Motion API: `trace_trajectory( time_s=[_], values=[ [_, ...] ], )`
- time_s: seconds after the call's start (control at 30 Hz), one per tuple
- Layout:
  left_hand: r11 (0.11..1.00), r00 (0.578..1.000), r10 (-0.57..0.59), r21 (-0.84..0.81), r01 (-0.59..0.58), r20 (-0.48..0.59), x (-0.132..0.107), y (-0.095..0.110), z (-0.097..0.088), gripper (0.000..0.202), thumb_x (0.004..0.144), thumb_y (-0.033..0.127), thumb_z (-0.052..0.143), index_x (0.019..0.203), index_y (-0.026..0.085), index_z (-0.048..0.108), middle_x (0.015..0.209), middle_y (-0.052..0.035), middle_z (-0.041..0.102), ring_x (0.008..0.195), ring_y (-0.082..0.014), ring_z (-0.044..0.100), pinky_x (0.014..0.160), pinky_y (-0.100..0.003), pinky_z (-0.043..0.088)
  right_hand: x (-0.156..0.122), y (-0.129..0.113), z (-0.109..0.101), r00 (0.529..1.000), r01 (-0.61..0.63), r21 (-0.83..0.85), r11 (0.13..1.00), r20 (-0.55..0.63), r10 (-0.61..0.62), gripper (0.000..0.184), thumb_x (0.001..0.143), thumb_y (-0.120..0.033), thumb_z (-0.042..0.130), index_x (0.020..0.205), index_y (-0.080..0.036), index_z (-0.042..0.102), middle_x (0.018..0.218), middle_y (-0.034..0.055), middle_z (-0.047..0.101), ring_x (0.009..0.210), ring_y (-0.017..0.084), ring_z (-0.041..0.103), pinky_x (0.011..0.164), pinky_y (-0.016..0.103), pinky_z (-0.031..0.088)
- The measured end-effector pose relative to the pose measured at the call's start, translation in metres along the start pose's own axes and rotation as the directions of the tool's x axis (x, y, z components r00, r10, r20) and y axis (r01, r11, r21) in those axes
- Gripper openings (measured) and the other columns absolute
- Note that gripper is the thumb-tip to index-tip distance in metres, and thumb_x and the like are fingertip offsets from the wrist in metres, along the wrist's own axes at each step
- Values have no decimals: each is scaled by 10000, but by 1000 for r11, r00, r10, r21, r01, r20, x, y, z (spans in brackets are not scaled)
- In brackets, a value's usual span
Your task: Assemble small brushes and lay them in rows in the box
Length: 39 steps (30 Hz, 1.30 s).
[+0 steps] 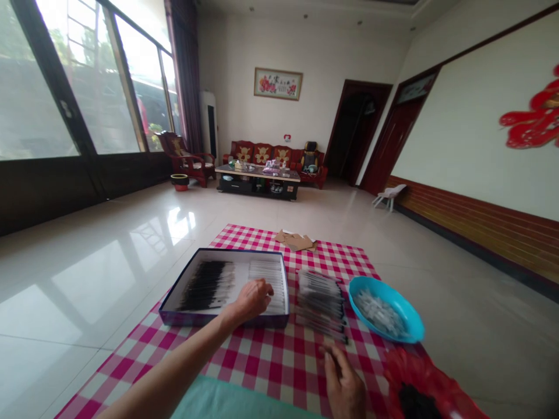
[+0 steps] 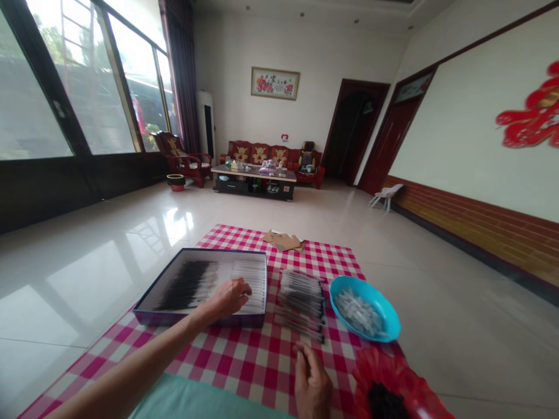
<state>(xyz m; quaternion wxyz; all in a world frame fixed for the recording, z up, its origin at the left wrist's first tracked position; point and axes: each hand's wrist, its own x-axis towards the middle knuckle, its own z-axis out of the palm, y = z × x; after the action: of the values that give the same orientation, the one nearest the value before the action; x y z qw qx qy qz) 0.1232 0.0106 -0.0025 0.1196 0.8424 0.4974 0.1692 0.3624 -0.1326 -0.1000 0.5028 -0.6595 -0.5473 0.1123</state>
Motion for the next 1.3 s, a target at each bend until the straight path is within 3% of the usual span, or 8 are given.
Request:
trace_trajectory(
  time_s=[0.13,0.23,0.37,0.47,0.8,0.97,1.13,1.3],
  values=[
    [1000,999,9,30,-10,39,2,-7,21,201,730,124,551,879,181,673,869,-55,646,858,-176,591,799,-271,429,0,2,2,995,79,-44,996,-66,-81,319,842,-391,464,956,-174,668,885,109,742,779,249,710,661,304,585],
    [999,999,12,41,-14,51,4,-10,25,210,735,143,554,903,189,670,882,-56,636,881,-182,581,819,-280,421,7,6,3,970,218,-137,966,-82,-231,324,869,-315,413,1035,-144,634,1011,142,706,929,259,671,769,361,561],
    [998,998,4,64,-7,56,8,-11,25,198,729,150,564,896,185,665,877,-57,629,879,-185,576,817,-284,419,19,18,5,912,395,-283,874,4,-411,371,872,-231,361,1169,-132,561,1163,158,633,1103,281,571,873,458,500],
    [997,999,7,74,-10,50,7,-10,24,169,750,181,565,887,182,663,867,-61,625,868,-186,578,798,-282,422,23,25,6,887,443,-378,813,57,-457,366,858,-211,375,1168,-154,560,1132,141,646,1079,302,568,850,488,493],
    [997,998,55,60,-54,-19,-3,10,5,137,808,207,546,877,188,662,842,-60,610,859,-192,569,765,-281,421,19,10,0,897,425,-451,785,94,-431,325,812,-163,445,1094,-205,600,985,106,636,883,262,588,756,397,479],
    [982,967,155,-73,-173,-202,-27,42,-3,220,891,252,432,929,203,642,864,-54,597,840,-167,546,772,-268,410,18,5,-1,915,382,-561,735,120,-385,222,786,-184,506,936,-257,653,874,71,636,759,247,577,669,381,436],
    [915,941,193,-295,-274,-277,-62,71,19,246,897,264,414,869,204,650,763,-40,585,731,-143,544,685,-235,405,18,6,1,923,360,-465,809,53,-381,156,837,-214,459,871,-224,611,864,84,646,783,251,607,689,385,480],
    [866,984,6,-492,-95,-180,-74,81,54,212,842,276,499,757,201,679,658,-25,590,616,-133,536,596,-228,381,12,-5,3,950,304,-138,943,-25,-310,225,906,-299,389,1009,-209,567,928,90,676,861,221,662,721,325,540]
  ],
)
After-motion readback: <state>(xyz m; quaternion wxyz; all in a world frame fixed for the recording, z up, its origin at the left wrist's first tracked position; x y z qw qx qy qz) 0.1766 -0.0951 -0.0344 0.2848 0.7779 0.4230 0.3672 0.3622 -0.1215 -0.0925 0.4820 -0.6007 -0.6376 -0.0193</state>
